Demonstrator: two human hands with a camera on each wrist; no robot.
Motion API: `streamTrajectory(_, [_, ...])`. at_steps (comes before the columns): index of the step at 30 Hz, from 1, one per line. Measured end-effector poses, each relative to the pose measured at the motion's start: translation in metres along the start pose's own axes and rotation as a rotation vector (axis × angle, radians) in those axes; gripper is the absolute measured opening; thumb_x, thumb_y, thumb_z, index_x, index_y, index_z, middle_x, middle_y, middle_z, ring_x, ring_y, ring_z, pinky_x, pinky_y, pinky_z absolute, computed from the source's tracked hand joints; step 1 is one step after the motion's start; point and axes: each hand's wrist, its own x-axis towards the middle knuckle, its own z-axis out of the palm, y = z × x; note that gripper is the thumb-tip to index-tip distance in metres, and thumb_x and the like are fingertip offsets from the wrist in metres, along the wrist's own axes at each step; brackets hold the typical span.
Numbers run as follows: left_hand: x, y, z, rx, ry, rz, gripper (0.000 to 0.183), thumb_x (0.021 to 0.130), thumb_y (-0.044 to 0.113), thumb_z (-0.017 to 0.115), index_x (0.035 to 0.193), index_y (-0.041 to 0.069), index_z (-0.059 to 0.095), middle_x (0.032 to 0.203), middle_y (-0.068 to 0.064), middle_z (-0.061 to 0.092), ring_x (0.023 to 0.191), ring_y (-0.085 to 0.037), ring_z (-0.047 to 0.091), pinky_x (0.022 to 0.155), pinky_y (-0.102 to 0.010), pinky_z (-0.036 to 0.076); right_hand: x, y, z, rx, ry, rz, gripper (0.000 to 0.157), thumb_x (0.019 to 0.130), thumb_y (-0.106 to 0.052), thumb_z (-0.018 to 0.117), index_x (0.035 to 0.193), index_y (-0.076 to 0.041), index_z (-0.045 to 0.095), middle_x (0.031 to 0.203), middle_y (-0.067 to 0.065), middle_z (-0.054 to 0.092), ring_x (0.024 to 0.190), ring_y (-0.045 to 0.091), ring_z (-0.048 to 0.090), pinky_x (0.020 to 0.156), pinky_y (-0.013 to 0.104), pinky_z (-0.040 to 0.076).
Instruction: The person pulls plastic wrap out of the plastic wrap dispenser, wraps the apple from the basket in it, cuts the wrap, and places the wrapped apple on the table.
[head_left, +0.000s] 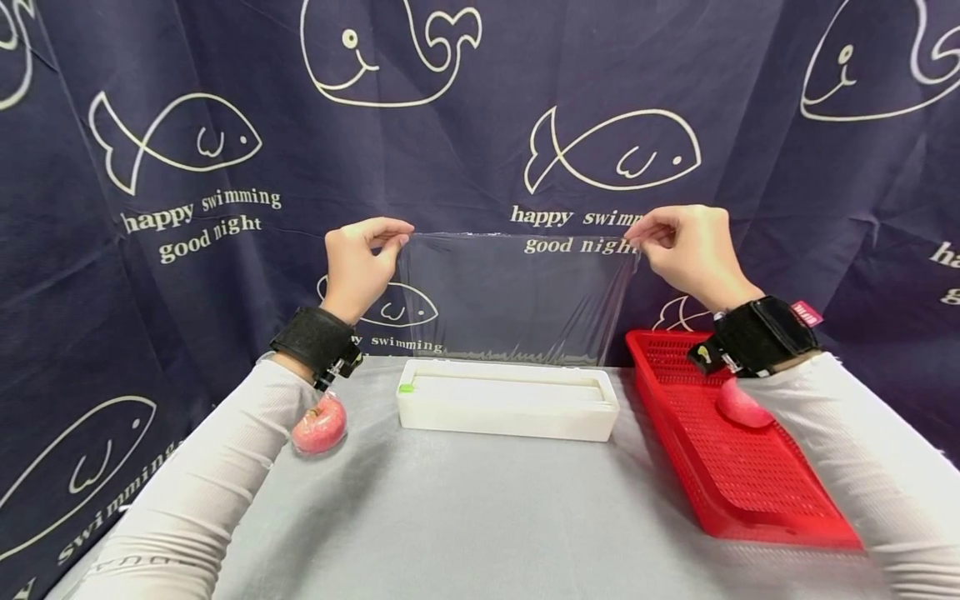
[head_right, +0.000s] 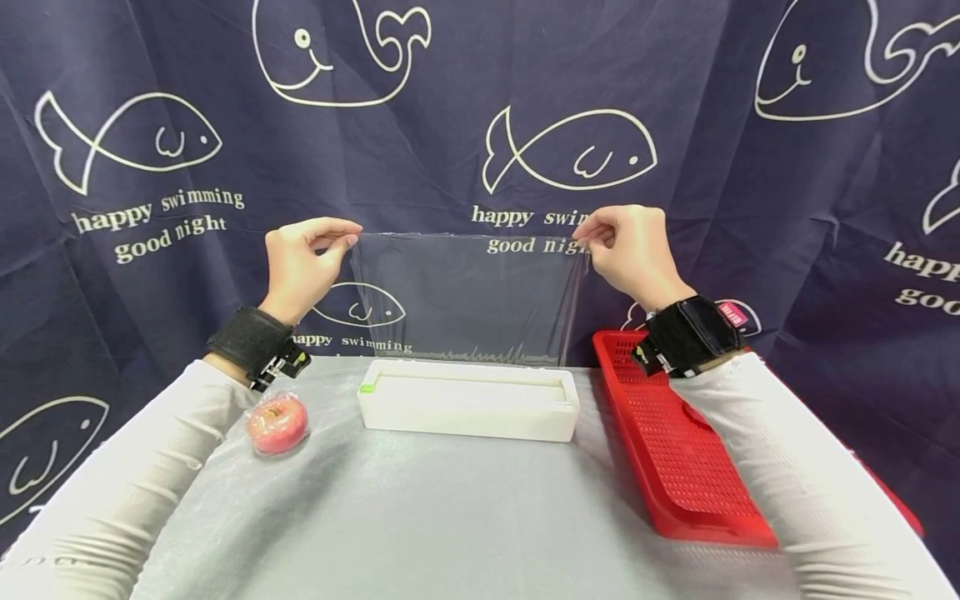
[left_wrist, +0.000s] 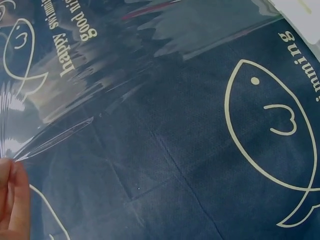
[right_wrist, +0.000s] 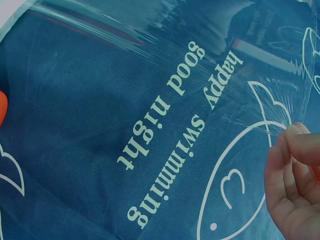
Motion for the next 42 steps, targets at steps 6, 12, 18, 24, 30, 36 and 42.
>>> streamTrajectory(6, [0.003,0.002,-0.002,-0.007,0.006,0.007,0.012,0.086,0.004,0.066,0.093,0.004,0.076,0.091,-0.012,0.076,0.079,-0.024,0.074,0.054,-0.011,0.03,0.003,-0.002,-0.003,0.005,0.012,-0.008,0.021,0.076,0.0,0.057,0.074,-0.01,0.075,0.065,0.005,0.07,0.052,-0.014,0.041,0.053,0.006,0.032])
streamTrajectory(12, [0.005,0.003,-0.003,-0.015,0.014,0.009,0.013,0.086,0.003,0.066,0.094,0.003,0.076,0.091,-0.012,0.076,0.079,-0.024,0.074,0.056,-0.009,0.032,0.005,-0.005,-0.006,-0.013,0.013,-0.005,0.022,0.078,-0.001,0.056,0.075,-0.011,0.076,0.067,0.006,0.071,0.052,-0.015,0.041,0.054,0.006,0.033])
streamTrajectory(18, [0.006,0.004,-0.003,-0.019,0.037,0.014,0.013,0.086,0.003,0.066,0.094,0.002,0.076,0.092,-0.013,0.076,0.08,-0.025,0.074,0.065,-0.009,0.038,0.008,-0.008,-0.009,-0.009,0.017,0.005,0.023,0.077,0.0,0.055,0.075,-0.01,0.076,0.066,0.007,0.07,0.051,-0.014,0.041,0.053,0.006,0.033])
streamTrajectory(24, [0.008,0.005,-0.005,-0.033,0.065,0.024,0.012,0.086,0.003,0.066,0.094,0.002,0.076,0.092,-0.013,0.076,0.08,-0.026,0.074,0.065,-0.008,0.038,0.01,-0.01,-0.011,-0.013,0.024,-0.001,0.022,0.078,-0.001,0.055,0.077,-0.009,0.076,0.069,0.007,0.072,0.051,-0.018,0.041,0.053,0.004,0.033])
streamTrajectory(30, [0.011,0.007,-0.007,-0.048,0.09,0.027,0.011,0.086,0.003,0.067,0.093,0.002,0.076,0.091,-0.013,0.076,0.08,-0.025,0.074,0.069,-0.008,0.041,0.009,-0.011,-0.013,-0.003,0.053,-0.017,0.027,0.078,0.0,0.052,0.079,-0.009,0.077,0.072,0.009,0.074,0.05,-0.021,0.041,0.051,0.004,0.032])
streamTrajectory(36, [0.016,0.009,-0.008,-0.062,0.114,0.049,0.012,0.086,0.003,0.066,0.093,0.002,0.076,0.091,-0.012,0.076,0.08,-0.025,0.074,0.071,-0.009,0.043,0.013,-0.013,-0.018,-0.003,0.078,-0.02,0.027,0.077,0.0,0.052,0.078,-0.011,0.077,0.064,-0.018,0.065,0.05,-0.021,0.042,0.05,0.005,0.032])
streamTrajectory(42, [0.019,0.011,-0.009,-0.061,0.127,0.057,0.012,0.086,0.003,0.066,0.092,0.002,0.076,0.091,-0.013,0.076,0.079,-0.025,0.074,0.071,-0.01,0.042,0.017,-0.015,-0.02,0.02,0.083,-0.018,0.026,0.079,-0.001,0.054,0.08,-0.011,0.078,0.067,-0.043,0.047,0.053,-0.025,0.044,0.053,0.001,0.034])
